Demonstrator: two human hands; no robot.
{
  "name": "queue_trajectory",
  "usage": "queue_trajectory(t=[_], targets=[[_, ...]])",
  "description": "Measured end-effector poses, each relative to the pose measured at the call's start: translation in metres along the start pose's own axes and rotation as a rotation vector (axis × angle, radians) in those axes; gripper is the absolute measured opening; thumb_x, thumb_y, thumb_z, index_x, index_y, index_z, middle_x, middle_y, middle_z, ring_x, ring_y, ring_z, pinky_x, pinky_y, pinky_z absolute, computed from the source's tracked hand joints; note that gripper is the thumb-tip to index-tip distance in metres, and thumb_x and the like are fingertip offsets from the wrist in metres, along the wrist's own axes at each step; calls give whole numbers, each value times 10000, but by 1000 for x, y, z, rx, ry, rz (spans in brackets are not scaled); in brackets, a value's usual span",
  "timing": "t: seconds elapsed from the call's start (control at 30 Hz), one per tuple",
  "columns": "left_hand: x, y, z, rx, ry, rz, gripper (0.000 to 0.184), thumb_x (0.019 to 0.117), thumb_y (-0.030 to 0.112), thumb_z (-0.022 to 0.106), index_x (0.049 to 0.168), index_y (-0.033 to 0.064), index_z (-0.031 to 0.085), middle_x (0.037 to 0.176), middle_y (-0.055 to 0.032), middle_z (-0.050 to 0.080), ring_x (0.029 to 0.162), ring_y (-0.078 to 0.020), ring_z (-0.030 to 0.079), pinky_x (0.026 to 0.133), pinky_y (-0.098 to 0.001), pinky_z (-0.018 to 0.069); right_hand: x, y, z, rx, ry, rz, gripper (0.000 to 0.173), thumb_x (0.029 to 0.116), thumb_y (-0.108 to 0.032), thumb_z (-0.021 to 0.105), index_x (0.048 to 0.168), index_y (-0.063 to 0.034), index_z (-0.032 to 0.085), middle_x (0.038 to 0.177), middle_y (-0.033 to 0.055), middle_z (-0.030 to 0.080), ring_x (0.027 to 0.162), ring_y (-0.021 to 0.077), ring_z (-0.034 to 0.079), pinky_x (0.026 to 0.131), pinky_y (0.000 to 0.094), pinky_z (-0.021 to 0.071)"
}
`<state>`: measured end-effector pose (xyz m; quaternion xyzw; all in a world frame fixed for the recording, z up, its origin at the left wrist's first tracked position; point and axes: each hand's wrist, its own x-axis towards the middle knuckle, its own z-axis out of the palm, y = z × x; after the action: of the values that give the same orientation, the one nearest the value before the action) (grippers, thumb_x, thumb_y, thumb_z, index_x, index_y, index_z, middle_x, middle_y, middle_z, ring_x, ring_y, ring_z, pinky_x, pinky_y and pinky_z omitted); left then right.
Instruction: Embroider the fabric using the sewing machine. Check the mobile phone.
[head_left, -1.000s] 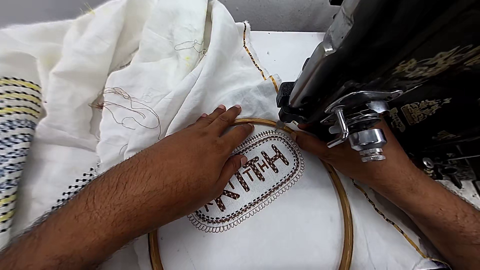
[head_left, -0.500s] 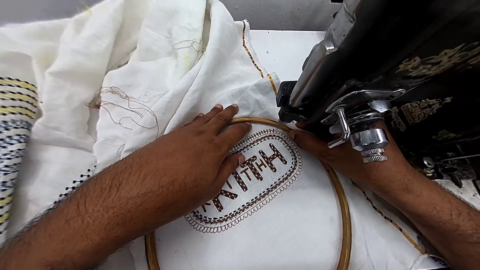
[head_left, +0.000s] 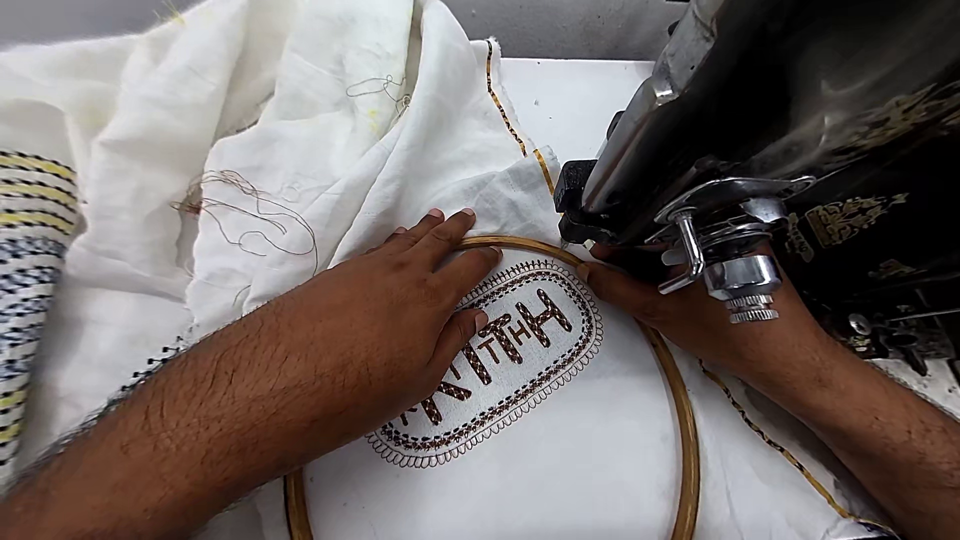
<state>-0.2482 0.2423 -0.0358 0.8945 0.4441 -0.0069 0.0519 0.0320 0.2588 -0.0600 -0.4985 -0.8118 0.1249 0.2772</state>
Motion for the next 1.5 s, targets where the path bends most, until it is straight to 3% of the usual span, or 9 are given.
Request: queue_trajectory(t=[0.4,0.87,1.23,1.4,1.47,1.5], targets=[[2,-1,1,-16,-1,6,593,1059,500,293,1536,203,484,1627,-125,390,1497,-336,386,1171,-516,394,3,7,3,-7,15,-28,125,911,-305,699,913,-188,742,808,-77,666,755,-21,634,652,189,522],[3,-2,1,-13,11,4,593,1057,488,295,1535,198,491,1623,-133,396,1486,-346,401,1162,-530,399,0,1,2,1,21,0,130,911,-274,727,992,-173,736,864,-61,696,806,-13,660,685,191,537],[2,-4,-2,-9,-12,-16,603,1057,520,295,1536,204,481,1623,-124,396,1494,-336,389,1156,-519,407,4,9,7,34,16,-38,162,917,-297,724,1009,-163,734,882,-60,704,834,-16,666,741,191,558],[2,-5,-3,-14,-17,-20,598,1055,509,295,1540,212,480,1623,-121,399,1498,-326,384,1173,-519,385,8,9,5,88,-21,-4,133,902,-265,750,996,-173,733,871,-69,718,808,-24,674,718,189,567],[4,-7,-5,-33,16,7,554,1053,487,353,1487,204,548,1591,-121,444,1476,-328,414,1173,-534,377,12,15,6,132,-19,-4,119,907,-275,742,981,-183,739,868,-85,727,828,-38,683,741,187,583],[5,-8,-8,-53,53,25,492,1050,450,409,1405,182,620,1535,-124,496,1431,-335,458,1143,-538,403,13,19,7,158,-30,5,112,922,-275,738,976,-177,736,868,-76,726,834,-28,685,750,201,590]])
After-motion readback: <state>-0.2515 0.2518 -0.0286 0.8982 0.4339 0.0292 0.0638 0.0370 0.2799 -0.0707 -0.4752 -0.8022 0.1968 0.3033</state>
